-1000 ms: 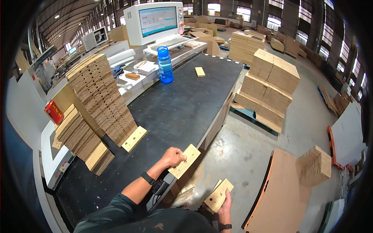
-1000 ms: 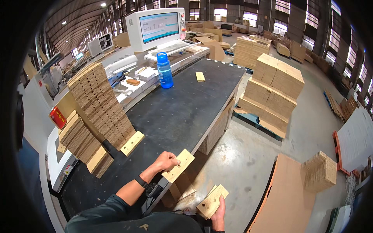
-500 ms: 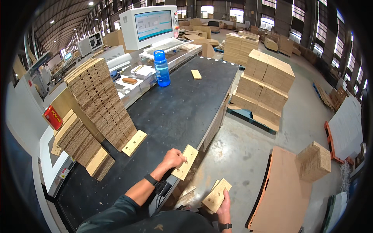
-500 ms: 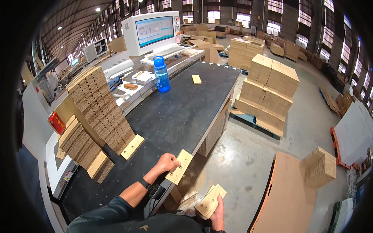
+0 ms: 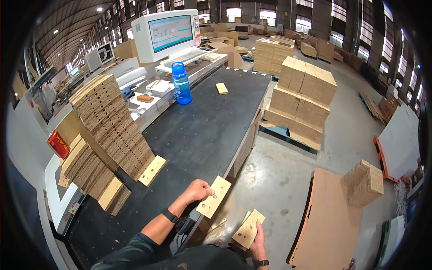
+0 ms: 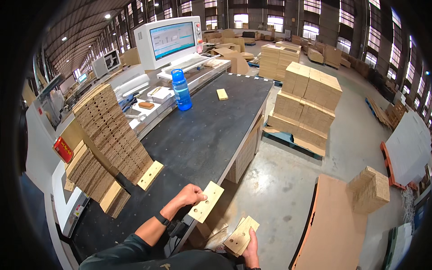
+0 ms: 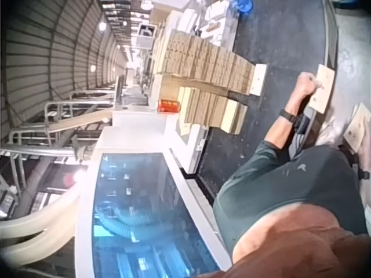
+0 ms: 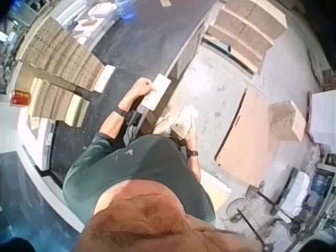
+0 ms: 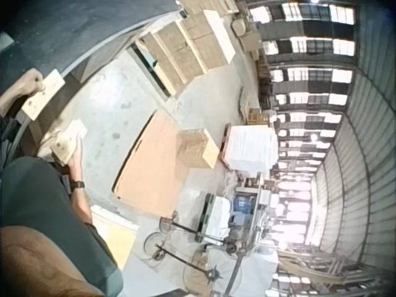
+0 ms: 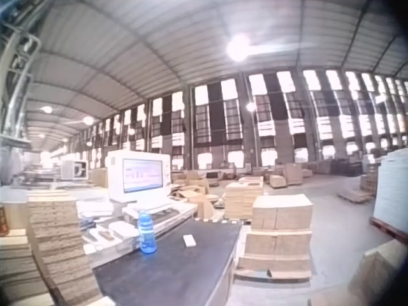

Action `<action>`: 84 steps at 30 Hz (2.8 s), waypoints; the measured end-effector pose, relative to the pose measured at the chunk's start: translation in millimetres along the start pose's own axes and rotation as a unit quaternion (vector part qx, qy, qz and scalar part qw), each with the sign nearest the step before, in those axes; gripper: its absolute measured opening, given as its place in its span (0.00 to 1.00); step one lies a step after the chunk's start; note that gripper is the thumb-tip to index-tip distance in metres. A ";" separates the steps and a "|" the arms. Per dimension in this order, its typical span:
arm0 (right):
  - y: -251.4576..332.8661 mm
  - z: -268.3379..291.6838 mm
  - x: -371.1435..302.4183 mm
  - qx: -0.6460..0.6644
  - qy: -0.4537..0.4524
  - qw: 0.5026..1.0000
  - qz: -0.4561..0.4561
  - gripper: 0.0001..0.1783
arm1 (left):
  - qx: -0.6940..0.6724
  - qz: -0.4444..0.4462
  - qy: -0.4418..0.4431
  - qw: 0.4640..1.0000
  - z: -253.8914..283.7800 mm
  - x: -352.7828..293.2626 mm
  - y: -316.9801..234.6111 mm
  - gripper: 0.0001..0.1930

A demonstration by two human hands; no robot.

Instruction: Stacking pre-drilled wood panels from a production line onto work surfaces and storage pallets in a manufacturing factory.

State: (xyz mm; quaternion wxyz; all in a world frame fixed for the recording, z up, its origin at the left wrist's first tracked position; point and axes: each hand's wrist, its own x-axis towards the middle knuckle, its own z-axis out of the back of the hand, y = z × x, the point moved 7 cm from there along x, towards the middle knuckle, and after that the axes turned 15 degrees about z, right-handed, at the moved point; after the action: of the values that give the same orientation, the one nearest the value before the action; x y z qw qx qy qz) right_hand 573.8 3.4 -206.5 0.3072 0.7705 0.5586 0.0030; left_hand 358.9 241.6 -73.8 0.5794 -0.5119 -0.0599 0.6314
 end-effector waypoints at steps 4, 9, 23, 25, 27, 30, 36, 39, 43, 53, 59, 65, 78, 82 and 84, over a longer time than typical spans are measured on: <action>0.6 -4.2 10.2 0.009 -0.009 1.000 -0.012 0.29 | 0.062 -0.061 -0.086 0.992 7.2 0.5 -6.4 0.15; -1.5 3.0 14.7 -0.015 -0.006 1.000 -0.005 0.32 | 0.091 -0.036 -0.086 0.992 5.9 -6.8 -15.2 0.14; -7.1 13.9 34.7 -0.022 0.037 0.999 0.003 0.31 | 0.132 0.002 -0.121 0.984 10.3 1.5 -7.2 0.16; -5.4 14.0 31.6 -0.028 0.039 0.999 -0.002 0.31 | 0.107 0.015 -0.115 0.987 7.4 2.4 1.5 0.17; 0.2 1.6 25.1 -0.046 0.061 0.997 0.022 0.30 | 0.101 -0.010 -0.102 0.990 5.4 -9.2 -6.8 0.15; 2.4 -12.3 25.3 -0.091 0.062 0.993 0.046 0.28 | 0.068 -0.032 -0.056 0.996 1.6 -10.4 -5.2 0.12; 7.5 -50.8 27.5 -0.169 0.102 0.978 0.063 0.26 | -0.144 -0.048 0.128 0.980 -14.9 -23.2 -5.6 0.13; 0.4 -63.2 37.8 -0.185 0.142 0.969 0.085 0.24 | -0.151 -0.056 0.163 0.973 -26.4 -30.8 -4.7 0.14; -7.5 -99.8 35.7 -0.137 0.167 0.972 0.087 0.22 | -0.158 -0.056 0.156 0.973 -46.6 -36.4 6.1 0.14; -23.9 -103.0 33.4 -0.151 0.196 0.967 0.055 0.29 | 0.070 -0.096 -0.012 0.993 -62.6 -69.0 -6.5 0.18; -31.6 -72.4 27.8 -0.072 0.123 0.990 -0.010 0.34 | 0.059 -0.145 -0.163 0.974 2.6 -67.4 -19.7 0.18; -13.4 -47.2 27.9 -0.039 0.119 0.992 0.019 0.35 | 0.146 -0.055 -0.518 0.841 150.0 -51.3 50.2 0.14; -2.5 -53.1 35.1 -0.034 0.099 0.993 0.054 0.32 | 0.264 -0.037 -0.517 0.813 119.0 -60.3 91.4 0.13; -11.0 -54.9 33.1 -0.012 0.112 0.994 0.008 0.31 | 0.230 -0.102 -0.500 0.829 88.7 -85.6 81.3 0.10; -13.8 -57.2 33.9 -0.025 0.128 0.991 -0.002 0.33 | 0.153 -0.124 -0.478 0.856 87.5 -90.4 83.5 0.14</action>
State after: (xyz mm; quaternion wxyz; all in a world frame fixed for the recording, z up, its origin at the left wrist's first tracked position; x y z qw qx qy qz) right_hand 554.8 62.1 -178.2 0.2519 0.7546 0.5950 0.1146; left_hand 222.6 188.3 -36.5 0.6242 -0.0404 -0.2953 0.7222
